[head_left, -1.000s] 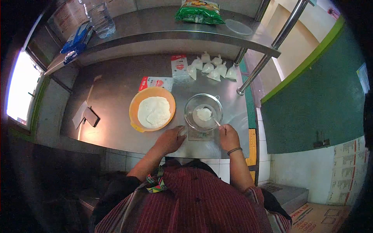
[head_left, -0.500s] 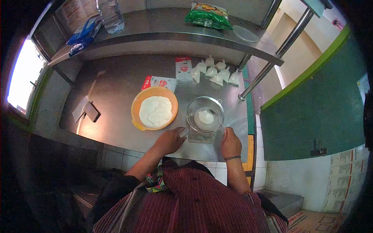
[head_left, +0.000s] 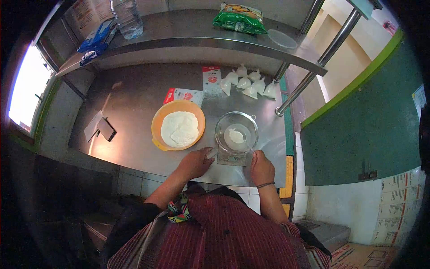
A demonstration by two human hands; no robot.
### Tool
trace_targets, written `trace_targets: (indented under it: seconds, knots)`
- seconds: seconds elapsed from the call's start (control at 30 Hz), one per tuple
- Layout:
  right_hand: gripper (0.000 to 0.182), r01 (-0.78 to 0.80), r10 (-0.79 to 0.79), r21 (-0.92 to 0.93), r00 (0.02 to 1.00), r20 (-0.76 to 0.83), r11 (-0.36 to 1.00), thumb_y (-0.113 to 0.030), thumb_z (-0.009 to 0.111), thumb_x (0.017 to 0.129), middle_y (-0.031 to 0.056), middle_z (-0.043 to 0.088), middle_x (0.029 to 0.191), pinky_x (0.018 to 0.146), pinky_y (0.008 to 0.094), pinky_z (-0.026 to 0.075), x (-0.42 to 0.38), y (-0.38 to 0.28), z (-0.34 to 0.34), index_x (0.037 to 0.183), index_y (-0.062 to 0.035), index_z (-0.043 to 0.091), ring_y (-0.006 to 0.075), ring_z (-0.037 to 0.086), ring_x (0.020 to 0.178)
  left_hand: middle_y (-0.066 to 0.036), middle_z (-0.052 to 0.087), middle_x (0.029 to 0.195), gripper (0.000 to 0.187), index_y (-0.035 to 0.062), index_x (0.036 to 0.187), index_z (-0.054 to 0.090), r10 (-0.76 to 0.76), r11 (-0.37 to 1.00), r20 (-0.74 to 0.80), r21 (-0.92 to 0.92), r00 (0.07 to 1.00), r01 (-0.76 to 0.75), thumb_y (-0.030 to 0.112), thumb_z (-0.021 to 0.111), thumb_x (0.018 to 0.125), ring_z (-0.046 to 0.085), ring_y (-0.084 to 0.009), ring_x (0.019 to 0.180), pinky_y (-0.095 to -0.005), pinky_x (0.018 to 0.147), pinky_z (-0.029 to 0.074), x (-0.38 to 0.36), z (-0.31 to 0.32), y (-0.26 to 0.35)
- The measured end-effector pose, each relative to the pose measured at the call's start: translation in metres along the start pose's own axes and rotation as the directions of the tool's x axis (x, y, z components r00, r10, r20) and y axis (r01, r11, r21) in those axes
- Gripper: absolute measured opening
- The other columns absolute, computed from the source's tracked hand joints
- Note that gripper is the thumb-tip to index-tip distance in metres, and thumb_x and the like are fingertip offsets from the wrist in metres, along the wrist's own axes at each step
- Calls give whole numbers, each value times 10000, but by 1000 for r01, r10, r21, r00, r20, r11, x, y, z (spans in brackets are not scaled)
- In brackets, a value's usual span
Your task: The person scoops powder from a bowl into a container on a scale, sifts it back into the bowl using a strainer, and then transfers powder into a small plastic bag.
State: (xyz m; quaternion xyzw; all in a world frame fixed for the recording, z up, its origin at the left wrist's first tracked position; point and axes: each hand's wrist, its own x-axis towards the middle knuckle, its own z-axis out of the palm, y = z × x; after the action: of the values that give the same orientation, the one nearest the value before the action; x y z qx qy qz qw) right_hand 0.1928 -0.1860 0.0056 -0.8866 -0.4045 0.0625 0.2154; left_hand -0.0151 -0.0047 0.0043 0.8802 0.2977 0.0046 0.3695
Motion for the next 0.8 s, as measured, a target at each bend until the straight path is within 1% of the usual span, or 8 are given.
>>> trace_targets:
  seconds: [0.07,0.37,0.4,0.47,0.5,0.57,0.67,0.8]
  knots:
    - [270,15,-15,19,1000,-18,1000,-289,449,1066,221,726,906,707,562,544,-5,-5,-4,1115,-80,612,435,704,802,-234,727,993,522,19,1405,548,127,988,-129,100,983,-114,331,609,991,691,-412,991,-512,889,542,1,7,-7]
    - [255,63,-63,-3,998,4,998,-281,463,1057,209,727,862,678,531,560,-13,-5,8,1112,-80,609,414,713,766,-259,714,1025,511,8,1389,554,-15,999,-14,52,1000,16,320,610,988,679,-435,990,-532,889,533,-2,-6,9]
    - [252,72,-72,-15,997,23,997,-283,466,1056,208,726,852,677,530,562,-13,-5,7,1100,-77,605,412,714,759,-259,714,1025,511,8,1389,554,-15,999,-15,51,1000,16,320,610,988,679,-435,990,-532,889,533,-1,-3,5]
    - [252,61,-60,-27,998,20,998,-285,468,1055,208,726,847,676,531,561,-9,-1,12,1096,-75,603,410,715,755,-252,720,985,516,11,1393,554,86,995,-75,57,993,-81,327,606,989,683,-425,983,-529,881,536,0,1,-1]
    - [253,48,-48,-39,999,17,998,-286,470,1054,208,725,842,675,532,560,-7,1,14,1091,-73,601,408,716,750,-252,720,985,516,11,1393,554,85,995,-77,56,993,-81,327,606,989,683,-425,983,-529,881,536,0,0,1]
    - [252,58,-58,-39,998,-8,998,-287,469,1055,207,725,844,671,533,557,-6,4,15,1086,-74,600,409,716,756,-256,718,1006,518,17,1398,553,7,999,-36,33,999,-6,333,602,991,680,-434,997,-531,892,535,-3,-4,6]
    - [251,48,-49,-31,998,-31,998,-289,468,1056,208,724,850,667,540,552,-2,6,15,1088,-78,600,414,714,769,-257,717,1016,515,26,1403,553,39,999,-62,30,997,-38,332,601,992,679,-442,1004,-532,893,536,-1,-1,1]
    - [256,5,-5,2,999,-42,1000,-297,464,1061,214,721,873,676,561,542,5,5,9,1115,-88,603,430,707,792,-261,718,1017,517,25,1405,551,6,998,-69,68,998,-2,332,602,991,678,-445,1009,-533,896,535,0,2,-2]
